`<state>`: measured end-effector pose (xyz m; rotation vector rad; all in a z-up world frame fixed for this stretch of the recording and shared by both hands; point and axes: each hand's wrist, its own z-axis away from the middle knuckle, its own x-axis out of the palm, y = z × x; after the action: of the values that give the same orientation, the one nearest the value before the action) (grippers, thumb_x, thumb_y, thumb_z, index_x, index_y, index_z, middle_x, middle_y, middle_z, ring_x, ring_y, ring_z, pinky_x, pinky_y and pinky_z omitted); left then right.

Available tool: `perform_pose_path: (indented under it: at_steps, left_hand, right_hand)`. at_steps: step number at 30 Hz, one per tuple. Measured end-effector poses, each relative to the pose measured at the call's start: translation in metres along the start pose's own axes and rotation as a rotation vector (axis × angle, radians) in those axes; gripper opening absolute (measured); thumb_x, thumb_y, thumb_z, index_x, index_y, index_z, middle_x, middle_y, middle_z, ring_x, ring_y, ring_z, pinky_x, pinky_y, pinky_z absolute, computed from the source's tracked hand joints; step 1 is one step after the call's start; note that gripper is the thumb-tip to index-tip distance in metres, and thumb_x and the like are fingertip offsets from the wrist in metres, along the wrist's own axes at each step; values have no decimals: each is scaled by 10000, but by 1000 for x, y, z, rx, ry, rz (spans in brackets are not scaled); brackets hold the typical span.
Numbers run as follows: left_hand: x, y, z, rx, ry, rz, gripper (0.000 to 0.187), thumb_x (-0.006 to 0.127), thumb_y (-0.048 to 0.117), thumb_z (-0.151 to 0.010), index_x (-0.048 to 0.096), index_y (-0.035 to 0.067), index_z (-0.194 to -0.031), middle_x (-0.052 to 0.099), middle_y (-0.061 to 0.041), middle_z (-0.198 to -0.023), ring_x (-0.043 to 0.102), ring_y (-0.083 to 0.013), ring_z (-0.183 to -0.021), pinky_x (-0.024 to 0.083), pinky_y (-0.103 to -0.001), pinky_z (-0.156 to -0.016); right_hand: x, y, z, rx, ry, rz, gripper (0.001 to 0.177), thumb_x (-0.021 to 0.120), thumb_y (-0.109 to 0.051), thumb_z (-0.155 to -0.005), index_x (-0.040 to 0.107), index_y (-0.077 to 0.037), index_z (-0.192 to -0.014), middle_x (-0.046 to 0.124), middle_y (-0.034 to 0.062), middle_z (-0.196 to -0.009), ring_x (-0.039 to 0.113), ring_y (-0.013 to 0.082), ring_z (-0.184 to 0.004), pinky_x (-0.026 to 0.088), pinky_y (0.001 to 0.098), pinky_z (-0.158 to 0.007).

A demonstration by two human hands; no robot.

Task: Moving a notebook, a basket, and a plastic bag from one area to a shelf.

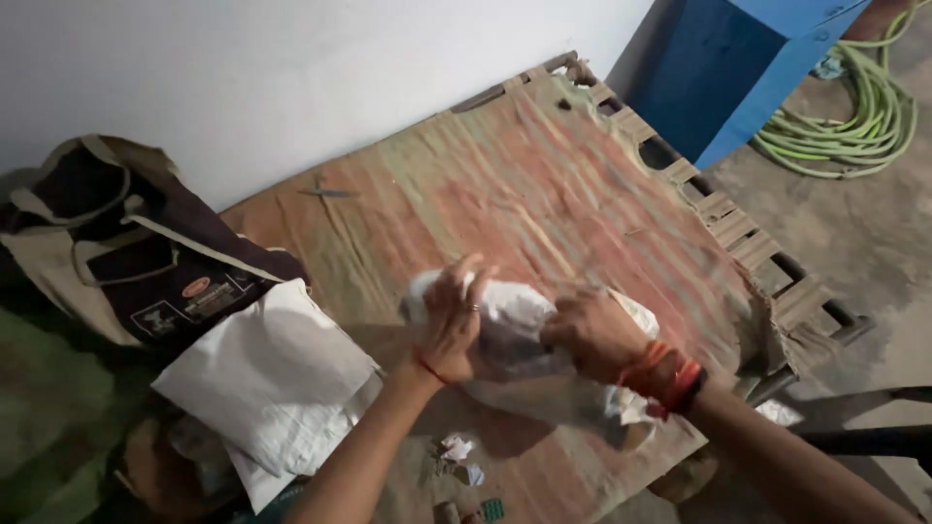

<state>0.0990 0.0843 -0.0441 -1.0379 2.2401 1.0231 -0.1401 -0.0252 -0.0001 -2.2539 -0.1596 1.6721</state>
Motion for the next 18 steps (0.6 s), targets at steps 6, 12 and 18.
perform_pose_path:
  at_steps: [6, 12, 18]
  left_hand:
    - [73, -14, 28, -277, -967, -205, 956, 919, 355, -504, 537, 69, -1333, 659, -178, -1259, 627, -348, -1207, 394, -655, -1064]
    - [90, 39, 47, -455, -1057, -120, 740, 917, 394, -568, 657, 12, -1146, 733, -221, -1070, 711, -364, -1069, 548, -502, -974]
    - [173, 1, 105, -276, -1007, -190, 403, 899, 273, -639, 773, 62, -959, 763, -203, -999, 746, -351, -983, 589, -465, -880]
  right_hand:
    - [25, 0, 50, 18, -159, 0, 182, 695, -84, -612, 692, -134, -787, 660, 42, -791, 629, 298, -825, 497, 476, -743]
    - [10, -15, 67, 382, -458, -269, 596, 917, -417, -574, 702, -127, -1048, 693, 68, -977, 654, 289, -953, 523, 424, -846]
    - [71, -12, 99, 229, -279, -24, 1315, 1037, -674, -358, 551, 15, -1366, 614, 253, -1262, 606, 418, -1098, 473, 512, -926]
